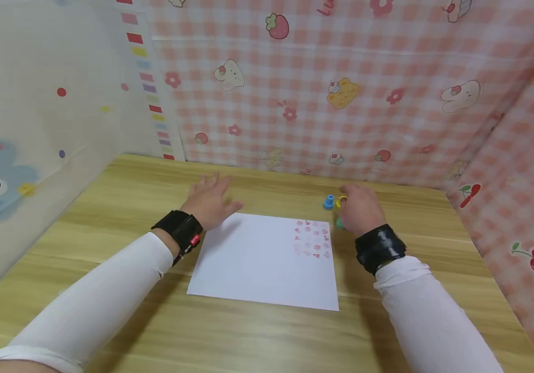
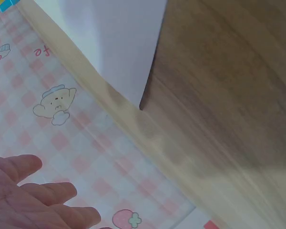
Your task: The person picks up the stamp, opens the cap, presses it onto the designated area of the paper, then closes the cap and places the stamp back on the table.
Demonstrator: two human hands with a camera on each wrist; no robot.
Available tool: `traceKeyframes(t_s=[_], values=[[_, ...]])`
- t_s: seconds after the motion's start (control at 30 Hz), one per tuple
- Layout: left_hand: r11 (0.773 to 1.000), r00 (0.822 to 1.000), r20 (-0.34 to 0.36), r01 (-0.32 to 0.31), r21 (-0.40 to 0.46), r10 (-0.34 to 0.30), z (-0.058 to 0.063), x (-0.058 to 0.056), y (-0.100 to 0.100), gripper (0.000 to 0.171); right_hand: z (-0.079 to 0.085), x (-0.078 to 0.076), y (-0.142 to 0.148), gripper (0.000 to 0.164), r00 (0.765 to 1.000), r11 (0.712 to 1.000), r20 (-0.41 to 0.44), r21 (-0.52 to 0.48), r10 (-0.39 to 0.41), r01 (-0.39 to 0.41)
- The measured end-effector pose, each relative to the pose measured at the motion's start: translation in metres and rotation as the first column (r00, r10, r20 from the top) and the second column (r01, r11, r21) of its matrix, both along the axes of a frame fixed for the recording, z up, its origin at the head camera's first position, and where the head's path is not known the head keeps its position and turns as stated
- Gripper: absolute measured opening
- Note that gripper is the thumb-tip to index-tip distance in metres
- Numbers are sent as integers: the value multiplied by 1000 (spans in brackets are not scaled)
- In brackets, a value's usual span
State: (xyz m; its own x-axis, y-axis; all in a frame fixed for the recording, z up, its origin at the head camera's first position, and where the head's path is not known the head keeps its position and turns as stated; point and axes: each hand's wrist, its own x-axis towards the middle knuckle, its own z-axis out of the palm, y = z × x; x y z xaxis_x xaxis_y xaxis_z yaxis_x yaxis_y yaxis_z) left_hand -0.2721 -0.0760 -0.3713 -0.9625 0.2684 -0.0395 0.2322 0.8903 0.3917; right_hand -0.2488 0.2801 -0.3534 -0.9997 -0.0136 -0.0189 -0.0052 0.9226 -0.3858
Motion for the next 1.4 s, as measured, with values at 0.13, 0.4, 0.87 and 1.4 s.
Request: traceKeyframes(t_s=[0.13,0.4,0.87,1.4], values=[[1000,1000,-21,-10,-2,10,-1,3,-6,79,1,1,10,39,997,999,66,24,-29,27],[999,999,-41,-12,41,13,1,10,-1,82,-2,6,28,37,993,991,116,136,-7,-9],[995,1000,-28,-9,101,12,-4,16,3,80,-12,7,31,32,992,990,110,137,-57,42],[912,992,37,98,399,-123,-2,47,37,67,4,40,-61,31,992,951,87,-304,91,-61]])
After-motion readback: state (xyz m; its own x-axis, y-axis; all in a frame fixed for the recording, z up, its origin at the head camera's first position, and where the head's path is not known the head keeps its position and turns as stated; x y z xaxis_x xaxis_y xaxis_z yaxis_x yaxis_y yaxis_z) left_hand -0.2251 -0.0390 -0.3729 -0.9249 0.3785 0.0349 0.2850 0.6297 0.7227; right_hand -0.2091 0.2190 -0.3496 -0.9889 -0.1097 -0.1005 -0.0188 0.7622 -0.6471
